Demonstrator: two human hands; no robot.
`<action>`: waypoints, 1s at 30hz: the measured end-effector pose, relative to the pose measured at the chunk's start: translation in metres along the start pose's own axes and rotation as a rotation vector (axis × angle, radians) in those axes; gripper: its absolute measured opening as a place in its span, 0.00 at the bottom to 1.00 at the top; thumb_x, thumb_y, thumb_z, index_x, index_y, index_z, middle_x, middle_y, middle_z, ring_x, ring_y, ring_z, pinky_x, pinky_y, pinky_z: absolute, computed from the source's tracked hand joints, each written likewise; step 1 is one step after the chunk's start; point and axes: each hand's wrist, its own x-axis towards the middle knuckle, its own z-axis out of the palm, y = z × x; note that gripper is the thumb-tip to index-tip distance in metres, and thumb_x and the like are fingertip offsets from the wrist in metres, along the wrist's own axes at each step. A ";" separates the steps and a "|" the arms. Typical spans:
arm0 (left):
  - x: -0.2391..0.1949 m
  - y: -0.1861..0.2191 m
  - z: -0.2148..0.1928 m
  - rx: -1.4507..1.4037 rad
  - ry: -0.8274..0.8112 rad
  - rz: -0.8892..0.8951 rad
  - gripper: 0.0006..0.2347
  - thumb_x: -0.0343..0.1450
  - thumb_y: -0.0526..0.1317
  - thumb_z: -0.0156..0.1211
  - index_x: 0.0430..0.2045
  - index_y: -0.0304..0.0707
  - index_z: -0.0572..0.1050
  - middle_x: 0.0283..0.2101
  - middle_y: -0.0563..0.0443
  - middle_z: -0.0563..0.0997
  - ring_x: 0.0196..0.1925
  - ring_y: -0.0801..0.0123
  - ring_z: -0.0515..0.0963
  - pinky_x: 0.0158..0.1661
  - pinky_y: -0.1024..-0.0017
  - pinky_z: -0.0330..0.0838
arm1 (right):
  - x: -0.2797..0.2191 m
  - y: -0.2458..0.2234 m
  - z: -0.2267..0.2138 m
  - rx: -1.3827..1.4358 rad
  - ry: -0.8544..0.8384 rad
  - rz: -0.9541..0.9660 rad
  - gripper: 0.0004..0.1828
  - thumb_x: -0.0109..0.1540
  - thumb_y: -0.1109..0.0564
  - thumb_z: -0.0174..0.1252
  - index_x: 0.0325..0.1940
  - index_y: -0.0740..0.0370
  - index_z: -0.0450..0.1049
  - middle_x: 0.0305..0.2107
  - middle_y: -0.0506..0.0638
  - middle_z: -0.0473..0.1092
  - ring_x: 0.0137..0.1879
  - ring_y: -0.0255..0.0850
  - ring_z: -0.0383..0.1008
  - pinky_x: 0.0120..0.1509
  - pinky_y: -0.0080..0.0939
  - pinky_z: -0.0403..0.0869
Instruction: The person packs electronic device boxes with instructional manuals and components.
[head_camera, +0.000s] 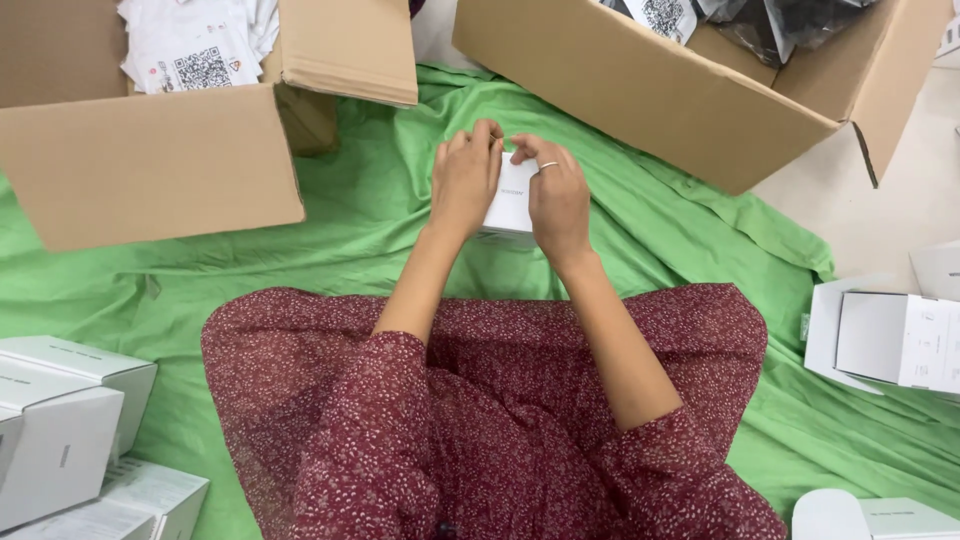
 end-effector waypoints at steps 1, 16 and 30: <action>-0.001 0.004 -0.003 0.000 0.000 0.000 0.06 0.77 0.37 0.54 0.44 0.36 0.73 0.41 0.47 0.81 0.46 0.55 0.76 0.50 0.55 0.66 | 0.002 0.000 0.000 0.000 0.000 0.000 0.26 0.58 0.76 0.47 0.57 0.62 0.71 0.42 0.55 0.73 0.53 0.54 0.74 0.59 0.53 0.72; -0.004 0.012 -0.005 0.144 0.125 0.395 0.07 0.73 0.37 0.60 0.41 0.34 0.76 0.44 0.45 0.77 0.50 0.55 0.75 0.54 0.59 0.68 | 0.005 0.022 0.013 -0.075 -0.002 0.084 0.22 0.63 0.69 0.47 0.60 0.59 0.70 0.43 0.55 0.77 0.50 0.54 0.76 0.56 0.55 0.72; 0.000 0.019 -0.002 0.338 0.132 0.175 0.06 0.73 0.39 0.58 0.26 0.40 0.79 0.32 0.51 0.82 0.43 0.59 0.76 0.48 0.56 0.65 | 0.005 0.017 0.014 -0.411 0.024 0.159 0.06 0.61 0.62 0.55 0.42 0.57 0.75 0.37 0.51 0.76 0.47 0.50 0.74 0.52 0.51 0.71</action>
